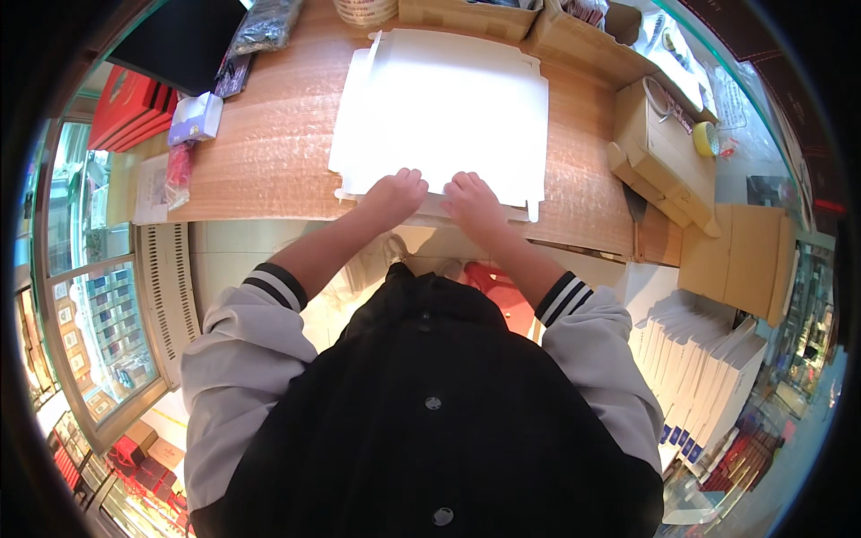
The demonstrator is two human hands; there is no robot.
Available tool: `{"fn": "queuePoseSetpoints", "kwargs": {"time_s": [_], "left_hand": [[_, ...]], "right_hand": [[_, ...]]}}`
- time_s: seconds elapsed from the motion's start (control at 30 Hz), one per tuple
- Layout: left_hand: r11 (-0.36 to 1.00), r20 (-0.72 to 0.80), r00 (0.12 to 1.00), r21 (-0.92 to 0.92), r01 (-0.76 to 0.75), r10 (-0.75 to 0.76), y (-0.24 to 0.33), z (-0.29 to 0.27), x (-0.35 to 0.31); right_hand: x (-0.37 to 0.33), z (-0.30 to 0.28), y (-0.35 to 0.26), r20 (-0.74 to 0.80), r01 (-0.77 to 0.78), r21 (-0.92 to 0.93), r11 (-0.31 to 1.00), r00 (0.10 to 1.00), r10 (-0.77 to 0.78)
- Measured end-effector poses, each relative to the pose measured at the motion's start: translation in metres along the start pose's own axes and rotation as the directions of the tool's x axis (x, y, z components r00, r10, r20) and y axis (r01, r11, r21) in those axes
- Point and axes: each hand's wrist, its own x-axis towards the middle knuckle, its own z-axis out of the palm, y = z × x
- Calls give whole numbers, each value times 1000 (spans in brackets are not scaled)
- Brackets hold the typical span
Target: The person assembles white cardboard boxes by folding the flaps and tucking the tabs into place. They repeatedly pick up flat-packed boxes from a stack, fold them into shape on a wooden table, and then place the assembled boxes into a larger cardboard container.
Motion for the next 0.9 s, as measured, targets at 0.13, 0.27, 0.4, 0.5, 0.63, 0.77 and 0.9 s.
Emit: {"fn": "queuePoseSetpoints", "kwargs": {"time_s": [0.13, 0.27, 0.4, 0.5, 0.63, 0.77, 0.9], "left_hand": [[992, -150, 988, -120, 27, -45, 4, 0, 2], [982, -107, 989, -171, 80, -99, -36, 0, -23], [932, 97, 927, 42, 359, -362, -42, -16, -8], [938, 32, 937, 14, 346, -347, -36, -38, 18], [894, 129, 930, -258, 367, -345, -8, -10, 22], [863, -50, 894, -291, 414, -446, -6, 9, 22], [850, -138, 862, -300, 434, -489, -26, 15, 2]], "right_hand": [[7, 12, -1, 11, -60, 30, 998, 998, 60], [-7, -8, 26, 149, -206, 67, 976, 970, 194], [0, -31, 47, 187, -401, -154, 903, 885, 425], [25, -37, 53, 250, -480, -176, 859, 823, 511], [32, -23, 35, 364, -500, -49, 865, 797, 481], [39, 19, -6, 102, -410, -46, 911, 905, 413], [-14, 11, 41, -173, -330, 19, 944, 929, 328]]}}
